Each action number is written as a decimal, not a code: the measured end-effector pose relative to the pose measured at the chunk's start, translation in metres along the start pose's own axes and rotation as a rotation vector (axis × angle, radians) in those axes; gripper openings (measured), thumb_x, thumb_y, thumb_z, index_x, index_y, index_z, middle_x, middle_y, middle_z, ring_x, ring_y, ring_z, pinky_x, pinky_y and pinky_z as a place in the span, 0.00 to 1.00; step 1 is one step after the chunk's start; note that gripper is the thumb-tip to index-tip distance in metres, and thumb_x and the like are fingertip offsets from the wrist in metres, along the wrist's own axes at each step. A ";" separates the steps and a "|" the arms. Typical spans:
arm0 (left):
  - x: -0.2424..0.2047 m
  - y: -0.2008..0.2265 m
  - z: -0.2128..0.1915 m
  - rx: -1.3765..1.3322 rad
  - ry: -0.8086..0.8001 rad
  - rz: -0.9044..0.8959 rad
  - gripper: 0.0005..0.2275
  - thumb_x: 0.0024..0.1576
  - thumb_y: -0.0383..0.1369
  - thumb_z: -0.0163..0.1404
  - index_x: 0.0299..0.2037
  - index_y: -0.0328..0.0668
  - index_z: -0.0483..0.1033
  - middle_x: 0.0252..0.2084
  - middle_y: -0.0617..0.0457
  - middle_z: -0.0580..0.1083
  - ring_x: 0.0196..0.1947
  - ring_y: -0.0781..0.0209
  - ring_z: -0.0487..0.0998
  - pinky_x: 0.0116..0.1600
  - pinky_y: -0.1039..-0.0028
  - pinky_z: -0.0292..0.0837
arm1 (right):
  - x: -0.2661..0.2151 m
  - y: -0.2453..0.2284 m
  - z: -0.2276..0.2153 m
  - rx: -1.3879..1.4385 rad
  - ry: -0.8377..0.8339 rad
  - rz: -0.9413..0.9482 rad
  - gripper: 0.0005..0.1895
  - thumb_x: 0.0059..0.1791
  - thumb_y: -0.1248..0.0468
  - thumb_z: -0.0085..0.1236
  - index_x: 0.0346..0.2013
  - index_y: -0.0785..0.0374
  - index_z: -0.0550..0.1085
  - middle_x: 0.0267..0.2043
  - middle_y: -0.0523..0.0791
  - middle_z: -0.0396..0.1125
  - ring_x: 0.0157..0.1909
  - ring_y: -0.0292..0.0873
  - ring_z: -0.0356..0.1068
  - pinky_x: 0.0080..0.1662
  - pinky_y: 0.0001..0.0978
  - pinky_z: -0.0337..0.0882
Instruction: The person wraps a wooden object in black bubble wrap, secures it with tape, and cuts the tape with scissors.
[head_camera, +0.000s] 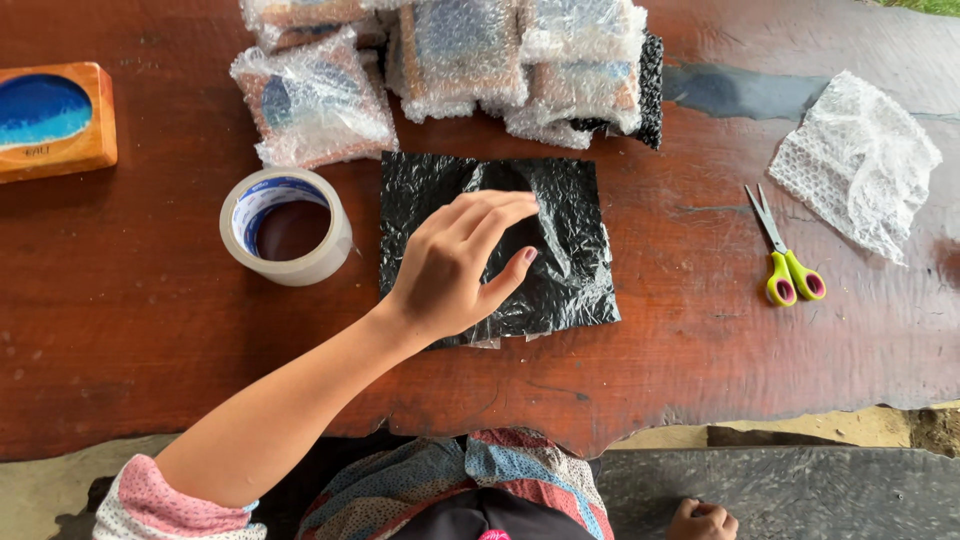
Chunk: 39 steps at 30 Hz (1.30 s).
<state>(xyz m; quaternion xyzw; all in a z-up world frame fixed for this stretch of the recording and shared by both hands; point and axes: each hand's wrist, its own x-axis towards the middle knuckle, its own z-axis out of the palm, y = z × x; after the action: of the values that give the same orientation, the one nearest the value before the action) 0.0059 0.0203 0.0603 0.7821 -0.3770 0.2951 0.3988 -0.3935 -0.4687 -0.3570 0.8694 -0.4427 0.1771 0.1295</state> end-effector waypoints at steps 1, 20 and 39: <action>0.000 0.000 0.000 0.010 -0.004 -0.008 0.11 0.65 0.32 0.49 0.53 0.35 0.74 0.53 0.47 0.77 0.53 0.52 0.79 0.58 0.64 0.76 | 0.000 -0.001 0.004 0.047 0.086 -0.032 0.04 0.49 0.61 0.63 0.31 0.56 0.77 0.42 0.48 0.69 0.38 0.50 0.70 0.43 0.42 0.72; 0.015 0.000 -0.145 0.249 0.245 -0.069 0.07 0.57 0.19 0.53 0.44 0.27 0.80 0.45 0.40 0.78 0.49 0.42 0.76 0.53 0.58 0.71 | 0.125 -0.231 -0.380 0.374 0.552 -0.079 0.12 0.59 0.75 0.44 0.57 0.78 0.65 0.48 0.57 0.63 0.45 0.54 0.65 0.53 0.39 0.69; -0.106 -0.194 -0.209 0.878 0.338 -1.021 0.38 0.42 0.44 0.76 0.54 0.47 0.59 0.52 0.37 0.62 0.49 0.28 0.64 0.52 0.45 0.61 | 0.218 -0.326 -0.403 1.237 1.031 -0.908 0.10 0.57 0.64 0.55 0.40 0.66 0.65 0.41 0.55 0.57 0.44 0.54 0.52 0.47 0.52 0.57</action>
<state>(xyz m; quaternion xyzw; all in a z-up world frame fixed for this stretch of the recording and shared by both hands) 0.0751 0.3117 0.0077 0.8938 0.2596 0.3137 0.1878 -0.0867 -0.2857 0.0769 0.6876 0.2265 0.6794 -0.1198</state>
